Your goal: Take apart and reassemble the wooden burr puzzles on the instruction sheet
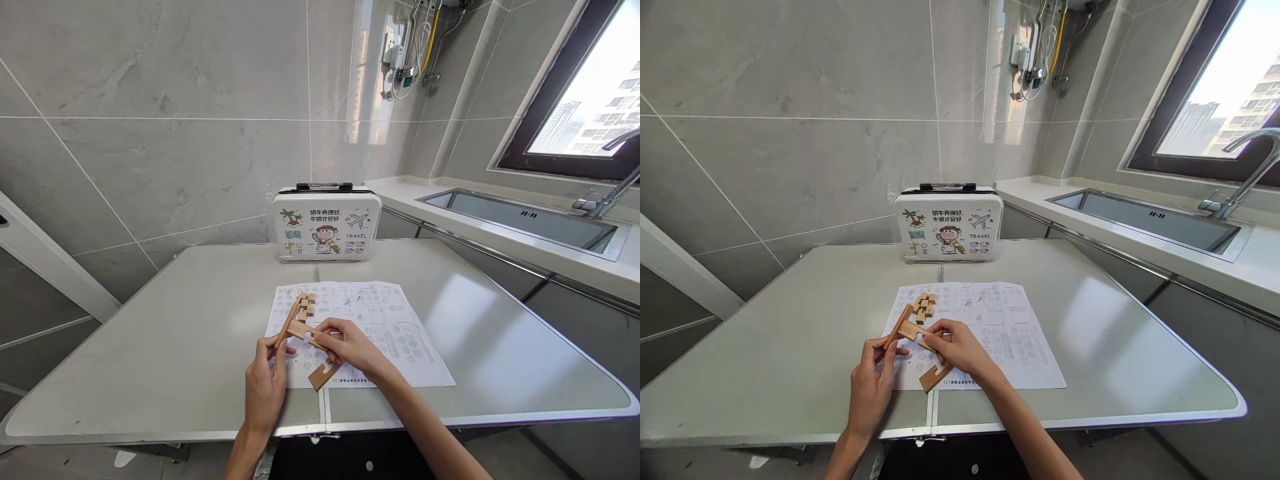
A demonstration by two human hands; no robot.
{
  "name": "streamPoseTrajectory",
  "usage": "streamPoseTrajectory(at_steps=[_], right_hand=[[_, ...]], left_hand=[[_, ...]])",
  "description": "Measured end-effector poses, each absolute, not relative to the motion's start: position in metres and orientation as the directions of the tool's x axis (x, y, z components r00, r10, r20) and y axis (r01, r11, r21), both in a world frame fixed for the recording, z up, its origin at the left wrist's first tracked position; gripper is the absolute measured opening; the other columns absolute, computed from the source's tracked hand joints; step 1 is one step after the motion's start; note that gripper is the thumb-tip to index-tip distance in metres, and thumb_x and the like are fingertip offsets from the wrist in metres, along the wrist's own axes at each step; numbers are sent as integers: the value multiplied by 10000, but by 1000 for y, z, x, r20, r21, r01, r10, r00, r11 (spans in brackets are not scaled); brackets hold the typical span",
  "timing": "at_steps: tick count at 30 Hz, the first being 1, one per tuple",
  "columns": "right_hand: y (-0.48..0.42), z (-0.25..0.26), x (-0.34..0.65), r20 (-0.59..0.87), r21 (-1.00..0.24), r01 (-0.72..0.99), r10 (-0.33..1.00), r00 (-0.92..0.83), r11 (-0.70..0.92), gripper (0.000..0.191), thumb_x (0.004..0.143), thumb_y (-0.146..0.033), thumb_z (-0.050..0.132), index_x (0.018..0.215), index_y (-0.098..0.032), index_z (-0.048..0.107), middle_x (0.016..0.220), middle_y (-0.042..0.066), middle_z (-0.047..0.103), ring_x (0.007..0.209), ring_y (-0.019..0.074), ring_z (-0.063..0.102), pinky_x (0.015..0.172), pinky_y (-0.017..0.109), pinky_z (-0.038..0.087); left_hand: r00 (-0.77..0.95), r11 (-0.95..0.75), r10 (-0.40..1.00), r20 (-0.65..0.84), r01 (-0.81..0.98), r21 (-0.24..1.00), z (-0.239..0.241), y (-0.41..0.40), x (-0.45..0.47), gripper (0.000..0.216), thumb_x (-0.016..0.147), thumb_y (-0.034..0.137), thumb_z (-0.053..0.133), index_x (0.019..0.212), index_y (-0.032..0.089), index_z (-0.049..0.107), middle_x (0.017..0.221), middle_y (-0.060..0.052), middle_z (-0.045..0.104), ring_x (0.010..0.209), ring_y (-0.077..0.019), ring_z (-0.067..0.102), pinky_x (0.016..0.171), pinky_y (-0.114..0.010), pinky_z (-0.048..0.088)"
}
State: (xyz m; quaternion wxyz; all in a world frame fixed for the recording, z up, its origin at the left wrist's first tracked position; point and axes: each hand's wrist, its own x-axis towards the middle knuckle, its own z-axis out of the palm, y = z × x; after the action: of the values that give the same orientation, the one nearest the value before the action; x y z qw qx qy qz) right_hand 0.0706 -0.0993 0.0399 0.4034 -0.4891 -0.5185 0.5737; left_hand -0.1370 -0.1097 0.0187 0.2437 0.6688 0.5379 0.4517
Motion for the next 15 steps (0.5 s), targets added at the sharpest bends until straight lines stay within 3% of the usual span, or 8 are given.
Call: streamPoseTrajectory(at_steps=[8, 15], right_hand=[[-106, 46, 70, -162, -979, 145, 978, -133, -142, 227, 872, -420, 718, 890, -197, 684, 583, -18, 589, 544, 154, 577, 539, 260, 423], [-112, 54, 77, -130, -973, 216, 973, -192, -88, 241, 891, -433, 688, 859, -194, 669, 565, -12, 598, 491, 145, 533, 506, 259, 356]], left_hand=[[95, -355, 928, 361, 528, 771, 18, -108, -137, 255, 1024, 493, 473, 1025, 256, 567, 936, -53, 773, 920, -249, 755, 787, -346, 584], [121, -351, 933, 340, 519, 779, 18, -108, -138, 240, 1022, 474, 467, 1044, 260, 572, 944, -43, 774, 911, -242, 753, 701, -304, 569]])
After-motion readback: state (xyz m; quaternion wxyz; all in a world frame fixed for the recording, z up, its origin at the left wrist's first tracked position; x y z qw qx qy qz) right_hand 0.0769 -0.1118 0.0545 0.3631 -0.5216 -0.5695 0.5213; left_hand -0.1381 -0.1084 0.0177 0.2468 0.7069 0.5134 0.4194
